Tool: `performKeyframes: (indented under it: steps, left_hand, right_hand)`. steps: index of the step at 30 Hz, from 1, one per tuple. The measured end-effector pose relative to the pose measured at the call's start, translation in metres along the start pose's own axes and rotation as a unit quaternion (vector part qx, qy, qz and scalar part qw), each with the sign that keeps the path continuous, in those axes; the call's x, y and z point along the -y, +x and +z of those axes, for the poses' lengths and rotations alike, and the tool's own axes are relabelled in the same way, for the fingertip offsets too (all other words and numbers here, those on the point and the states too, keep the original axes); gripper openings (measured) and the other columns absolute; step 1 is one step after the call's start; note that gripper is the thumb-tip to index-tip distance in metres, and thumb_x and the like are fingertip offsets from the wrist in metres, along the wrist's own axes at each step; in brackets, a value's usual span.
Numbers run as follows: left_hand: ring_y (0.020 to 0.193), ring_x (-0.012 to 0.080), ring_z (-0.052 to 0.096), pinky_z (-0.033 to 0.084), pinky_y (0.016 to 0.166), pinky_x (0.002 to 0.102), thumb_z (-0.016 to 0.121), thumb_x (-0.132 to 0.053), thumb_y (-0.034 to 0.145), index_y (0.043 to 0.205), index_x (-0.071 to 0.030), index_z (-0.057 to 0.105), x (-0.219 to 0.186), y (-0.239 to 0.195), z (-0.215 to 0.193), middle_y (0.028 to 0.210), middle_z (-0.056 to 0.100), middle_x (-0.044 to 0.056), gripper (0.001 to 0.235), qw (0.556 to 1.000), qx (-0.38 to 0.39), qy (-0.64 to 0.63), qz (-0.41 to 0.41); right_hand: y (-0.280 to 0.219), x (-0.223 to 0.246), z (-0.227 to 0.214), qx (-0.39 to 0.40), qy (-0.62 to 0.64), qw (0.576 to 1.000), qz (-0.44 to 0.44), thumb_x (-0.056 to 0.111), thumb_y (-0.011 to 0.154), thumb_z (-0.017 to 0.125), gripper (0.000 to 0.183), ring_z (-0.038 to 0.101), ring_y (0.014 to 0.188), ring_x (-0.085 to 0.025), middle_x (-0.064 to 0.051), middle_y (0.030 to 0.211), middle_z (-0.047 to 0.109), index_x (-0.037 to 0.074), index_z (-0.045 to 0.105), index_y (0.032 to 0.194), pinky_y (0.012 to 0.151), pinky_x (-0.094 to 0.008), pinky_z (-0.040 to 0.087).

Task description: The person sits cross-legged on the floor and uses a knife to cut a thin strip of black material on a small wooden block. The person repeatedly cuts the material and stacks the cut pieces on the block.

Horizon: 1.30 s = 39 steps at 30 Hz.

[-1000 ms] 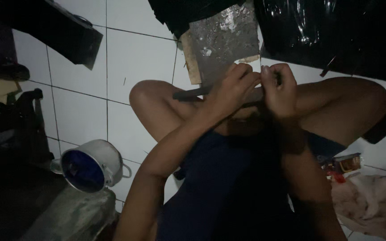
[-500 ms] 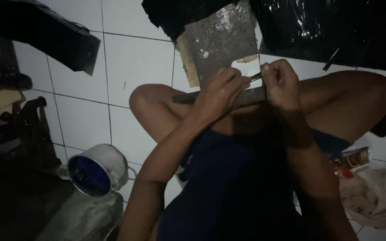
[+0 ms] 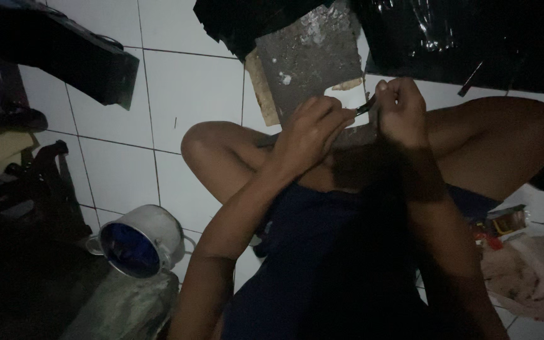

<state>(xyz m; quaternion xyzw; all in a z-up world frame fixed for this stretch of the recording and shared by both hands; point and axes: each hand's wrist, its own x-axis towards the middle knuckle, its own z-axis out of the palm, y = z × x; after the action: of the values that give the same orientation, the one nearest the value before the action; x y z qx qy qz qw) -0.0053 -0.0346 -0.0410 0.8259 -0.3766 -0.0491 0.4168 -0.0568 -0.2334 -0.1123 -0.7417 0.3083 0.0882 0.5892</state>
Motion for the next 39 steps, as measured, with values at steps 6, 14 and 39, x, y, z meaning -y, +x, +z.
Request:
performKeyframes:
  steps: [6, 14, 39]
  left_hand:
    - [0.093, 0.0195, 0.064, 0.052, 0.08, 0.036, 0.075, -0.011, 0.095, 0.108, -0.008, 0.075, 0.004, 0.0, 0.005, 0.099, 0.065, 0.005, 0.013, 1.0, 0.006, 0.019, 0.004]
    - [0.094, 0.0196, 0.065, 0.053, 0.083, 0.037, 0.073, -0.008, 0.096, 0.11, -0.009, 0.075, 0.005, 0.0, 0.003, 0.101, 0.066, 0.004, 0.015, 1.0, 0.024, 0.019, 0.005]
    - [0.089, 0.0178, 0.064, 0.052, 0.076, 0.034, 0.076, -0.012, 0.095, 0.11, -0.008, 0.077, 0.007, 0.004, 0.003, 0.099, 0.067, 0.004, 0.016, 1.0, 0.013, 0.016, 0.017]
  right_hand:
    - [0.015, -0.017, 0.001, -0.022, -0.061, 0.997, -0.046, 0.023, 0.112, 0.057, 0.023, 0.061, 0.087, -0.018, -0.011, 0.092, 0.062, 0.002, 0.058, 0.104, 0.079, -0.035, 0.05]
    - [0.033, -0.03, 0.003, -0.018, 0.014, 0.996, 0.087, 0.029, 0.109, 0.055, 0.027, 0.061, 0.078, -0.022, -0.012, 0.087, 0.062, 0.002, 0.058, 0.104, 0.072, -0.041, 0.05]
    - [0.072, -0.047, 0.006, -0.024, -0.138, 0.978, 0.156, 0.031, 0.11, 0.049, 0.03, 0.067, 0.087, -0.022, -0.014, 0.096, 0.066, 0.004, 0.062, 0.111, 0.076, -0.039, 0.053]
